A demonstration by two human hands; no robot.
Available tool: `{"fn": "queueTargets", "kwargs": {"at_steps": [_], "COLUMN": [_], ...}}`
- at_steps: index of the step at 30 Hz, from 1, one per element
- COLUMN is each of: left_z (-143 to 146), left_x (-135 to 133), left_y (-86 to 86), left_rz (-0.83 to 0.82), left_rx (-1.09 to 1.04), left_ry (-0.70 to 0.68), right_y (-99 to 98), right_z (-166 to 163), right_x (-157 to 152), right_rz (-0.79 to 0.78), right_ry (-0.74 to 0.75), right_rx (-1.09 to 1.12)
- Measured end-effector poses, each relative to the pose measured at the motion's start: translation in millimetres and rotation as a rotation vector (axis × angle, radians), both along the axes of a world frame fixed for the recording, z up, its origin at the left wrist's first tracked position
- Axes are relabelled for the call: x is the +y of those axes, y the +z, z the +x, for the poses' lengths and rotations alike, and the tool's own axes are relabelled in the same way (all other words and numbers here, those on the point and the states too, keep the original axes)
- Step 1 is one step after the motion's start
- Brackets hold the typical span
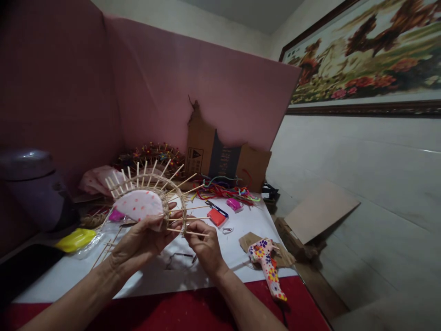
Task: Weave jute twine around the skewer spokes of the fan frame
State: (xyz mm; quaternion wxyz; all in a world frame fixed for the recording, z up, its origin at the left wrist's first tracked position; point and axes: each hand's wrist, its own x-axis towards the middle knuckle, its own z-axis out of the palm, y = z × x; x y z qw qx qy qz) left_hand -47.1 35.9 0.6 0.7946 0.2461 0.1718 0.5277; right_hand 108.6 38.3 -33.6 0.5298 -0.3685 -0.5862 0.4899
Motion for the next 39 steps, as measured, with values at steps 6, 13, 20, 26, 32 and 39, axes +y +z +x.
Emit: {"fn": "queueTargets", "kwargs": {"at_steps": [6,13,20,26,32,39], "left_z": [0.5,-3.5,-6.7,-7.2,-7.0,-6.0], "left_x": [0.5,5.9,12.3,11.6,6.3,7.7], "left_y": [0.2,-1.8,-1.2,-1.9,-2.3,-2.4], "left_rz": [-0.002,-0.002,0.034,-0.012,0.029,0.023], "left_rx": [0.000,-0.001,-0.016,-0.043,-0.034,-0.024], "left_ry": [0.064,0.153,0.208,0.193,0.062,0.098], "right_y": [-7.1,-2.8,2.7,-0.9,-6.5,-4.7], "right_z": [2.0,6.3,9.4,5.0,2.5,3.3], "right_x": [5.2,10.4,10.0,6.5,6.8,4.3], "right_rz": [-0.022,-0.072,-0.030,0.010,0.027,0.079], "right_ry": [0.008,-0.059,-0.091,-0.066,-0.048,-0.060], "right_rx": [0.014,0.035,0.066,-0.016,0.008,-0.065]}}
